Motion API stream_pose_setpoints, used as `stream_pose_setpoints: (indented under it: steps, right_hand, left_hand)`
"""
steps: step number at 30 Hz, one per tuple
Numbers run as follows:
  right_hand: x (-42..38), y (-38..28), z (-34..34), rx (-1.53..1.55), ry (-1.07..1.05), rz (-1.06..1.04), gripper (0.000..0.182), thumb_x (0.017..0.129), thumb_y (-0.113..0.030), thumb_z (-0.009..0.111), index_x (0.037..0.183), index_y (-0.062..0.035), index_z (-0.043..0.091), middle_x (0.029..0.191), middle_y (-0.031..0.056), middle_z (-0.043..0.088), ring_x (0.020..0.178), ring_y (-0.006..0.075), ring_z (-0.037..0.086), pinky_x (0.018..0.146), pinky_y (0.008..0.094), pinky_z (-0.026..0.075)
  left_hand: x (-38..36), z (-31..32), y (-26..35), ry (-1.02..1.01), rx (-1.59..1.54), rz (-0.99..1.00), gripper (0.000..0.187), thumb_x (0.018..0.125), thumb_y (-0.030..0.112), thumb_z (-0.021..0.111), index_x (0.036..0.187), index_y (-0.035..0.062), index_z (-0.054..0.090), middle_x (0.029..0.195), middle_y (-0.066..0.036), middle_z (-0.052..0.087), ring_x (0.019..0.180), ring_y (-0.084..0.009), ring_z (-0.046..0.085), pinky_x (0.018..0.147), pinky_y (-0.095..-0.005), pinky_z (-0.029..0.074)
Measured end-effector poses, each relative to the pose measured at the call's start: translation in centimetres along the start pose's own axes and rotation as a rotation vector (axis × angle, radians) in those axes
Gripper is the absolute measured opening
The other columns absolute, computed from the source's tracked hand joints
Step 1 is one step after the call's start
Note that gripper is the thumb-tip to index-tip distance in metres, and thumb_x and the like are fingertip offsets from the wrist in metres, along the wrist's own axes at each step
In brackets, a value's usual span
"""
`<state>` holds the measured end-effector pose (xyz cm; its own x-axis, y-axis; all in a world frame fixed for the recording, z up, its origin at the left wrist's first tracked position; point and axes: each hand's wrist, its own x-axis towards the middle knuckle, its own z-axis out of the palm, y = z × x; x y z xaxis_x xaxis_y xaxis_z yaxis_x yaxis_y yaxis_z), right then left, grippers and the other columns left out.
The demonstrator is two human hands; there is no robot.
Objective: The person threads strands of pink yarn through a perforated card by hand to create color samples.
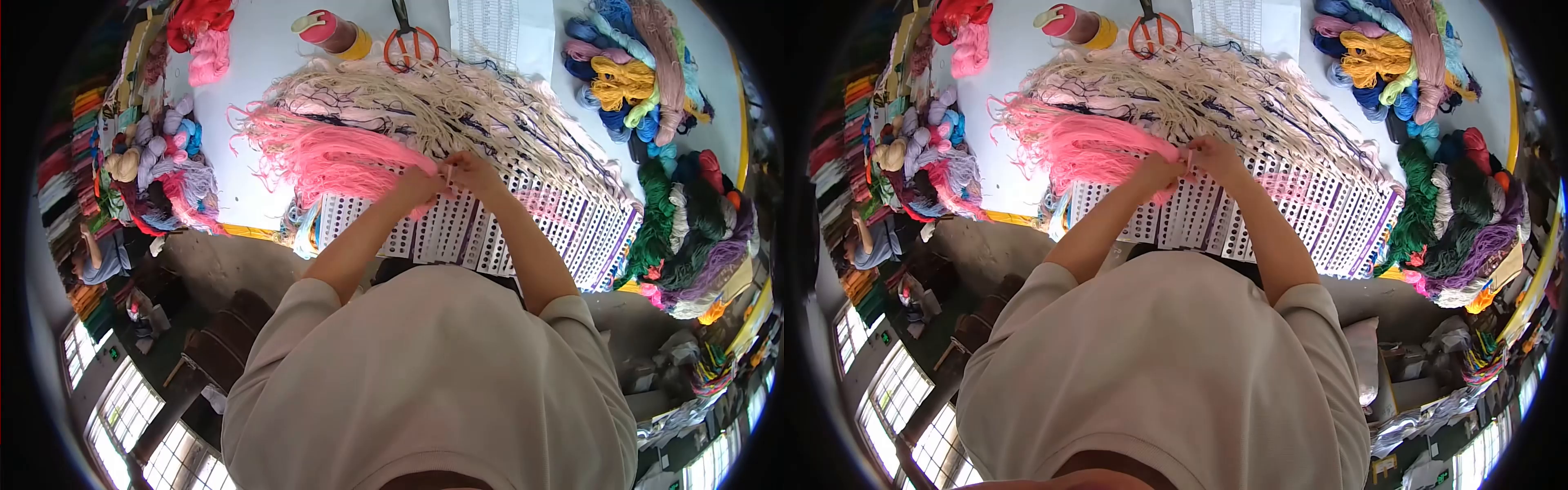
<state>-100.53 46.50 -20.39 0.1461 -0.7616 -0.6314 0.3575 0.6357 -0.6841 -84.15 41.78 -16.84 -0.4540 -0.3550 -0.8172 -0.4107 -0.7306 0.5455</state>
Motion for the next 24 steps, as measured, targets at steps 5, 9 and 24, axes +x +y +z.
stream_pose_setpoints:
  steps: [5,9,24]
  right_hand:
    - [1.3,2.1,-1.1,-0.646,0.035,-0.121,0.028,0.076,-0.023,0.073,0.092,-0.0056,0.059,0.074,0.0057,0.062,0.069,0.0165,0.06,0.062,0.0306,0.046]
    - [0.1,0.2,0.6,-0.77,0.114,-0.022,0.028,0.074,-0.025,0.074,0.089,-0.007,0.059,0.074,0.0057,0.062,0.069,0.0199,0.06,0.064,0.0336,0.046]
    - [-1.4,-0.4,5.2,-0.763,0.29,-0.187,0.032,0.077,-0.025,0.073,0.097,-0.0047,0.058,0.082,0.0065,0.063,0.075,0.0185,0.061,0.07,0.0323,0.048]
  left_hand:
    - [1.4,-3.3,-2.1,0.373,0.903,0.201,0.033,0.087,0.03,0.058,0.088,-0.0027,0.062,0.065,-0.008,0.062,0.054,-0.0103,0.059,0.048,-0.027,0.046]
    - [-4.6,-11.5,1.0,0.299,-0.218,-0.046,0.013,0.084,0.023,0.059,0.082,0.0102,0.061,0.063,0.002,0.054,0.042,-0.005,0.039,0.037,-0.0197,0.027]
    - [-14.9,-8.0,5.8,0.36,-0.235,0.445,0.034,0.096,0.028,0.05,0.11,-0.0022,0.056,0.11,-0.016,0.064,0.086,-0.0188,0.065,0.071,-0.0279,0.052]
